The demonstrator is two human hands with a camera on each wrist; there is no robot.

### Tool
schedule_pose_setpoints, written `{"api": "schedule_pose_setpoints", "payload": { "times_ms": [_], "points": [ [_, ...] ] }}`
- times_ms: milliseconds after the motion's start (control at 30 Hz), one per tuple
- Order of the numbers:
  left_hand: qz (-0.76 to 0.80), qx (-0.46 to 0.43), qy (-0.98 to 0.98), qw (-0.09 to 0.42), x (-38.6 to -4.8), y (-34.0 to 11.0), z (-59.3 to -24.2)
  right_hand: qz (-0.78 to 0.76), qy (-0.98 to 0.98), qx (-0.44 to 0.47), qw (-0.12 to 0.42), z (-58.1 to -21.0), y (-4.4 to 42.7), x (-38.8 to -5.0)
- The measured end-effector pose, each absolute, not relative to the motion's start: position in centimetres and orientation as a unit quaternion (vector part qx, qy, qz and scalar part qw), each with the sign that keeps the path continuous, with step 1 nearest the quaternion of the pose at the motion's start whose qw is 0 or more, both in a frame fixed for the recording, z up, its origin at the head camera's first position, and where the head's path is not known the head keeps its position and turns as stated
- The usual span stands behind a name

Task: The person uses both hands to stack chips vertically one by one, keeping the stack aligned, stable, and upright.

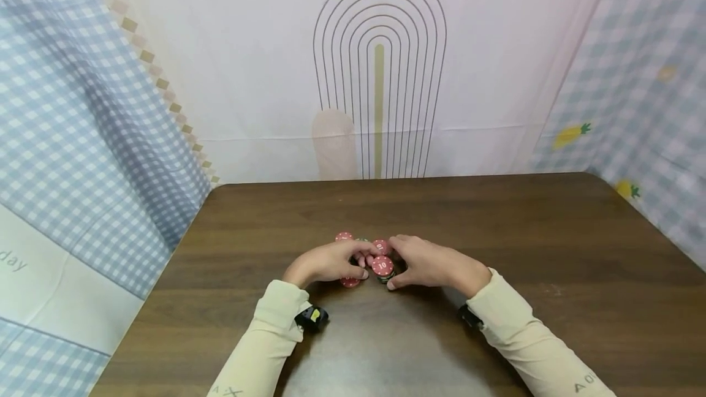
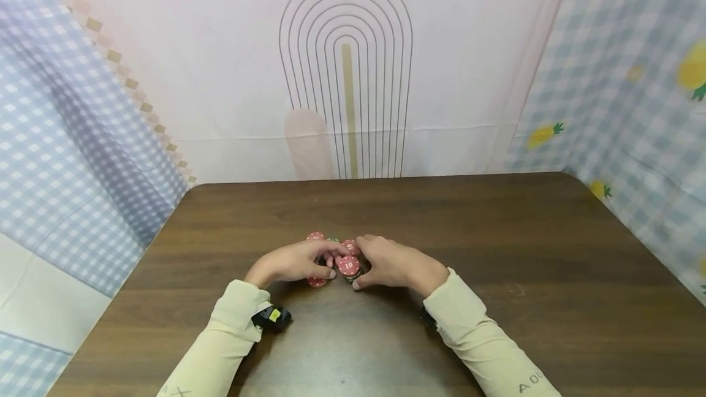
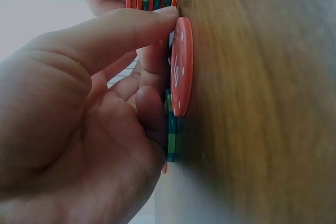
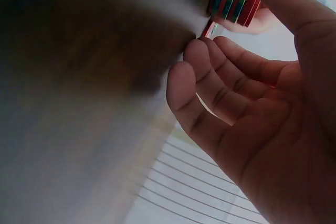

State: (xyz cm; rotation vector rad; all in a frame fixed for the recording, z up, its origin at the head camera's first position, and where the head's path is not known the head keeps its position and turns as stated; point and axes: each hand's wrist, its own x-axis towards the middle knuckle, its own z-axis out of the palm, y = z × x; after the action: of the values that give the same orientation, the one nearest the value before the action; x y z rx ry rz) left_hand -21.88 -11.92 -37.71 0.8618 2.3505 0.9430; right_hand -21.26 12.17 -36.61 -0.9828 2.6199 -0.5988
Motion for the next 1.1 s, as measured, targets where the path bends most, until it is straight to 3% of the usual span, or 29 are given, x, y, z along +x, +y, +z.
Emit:
{"api": "schedule_pose_setpoints", "payload": {
  "times_ms": [167,333,767,1100],
  "points": [
    [0.358,0.326,0.844,0.231,-22.1,-11.9,-38.1,-0.241,0.895,-0.352,0.128,-37.4,12.2,-21.1],
    [0.384,0.323,0.843,0.195,-22.4,-12.3,-37.9,-0.241,0.898,-0.348,0.119,-37.8,12.1,-21.0],
    [0.408,0.257,0.876,0.009,-22.5,-13.3,-35.6,-0.225,0.9,-0.359,0.106,-37.6,11.6,-21.0],
    [0.268,0.214,0.939,-0.01,-22.5,-13.6,-36.6,-0.23,0.892,-0.376,0.097,-37.6,11.7,-21.0]
  ]
}}
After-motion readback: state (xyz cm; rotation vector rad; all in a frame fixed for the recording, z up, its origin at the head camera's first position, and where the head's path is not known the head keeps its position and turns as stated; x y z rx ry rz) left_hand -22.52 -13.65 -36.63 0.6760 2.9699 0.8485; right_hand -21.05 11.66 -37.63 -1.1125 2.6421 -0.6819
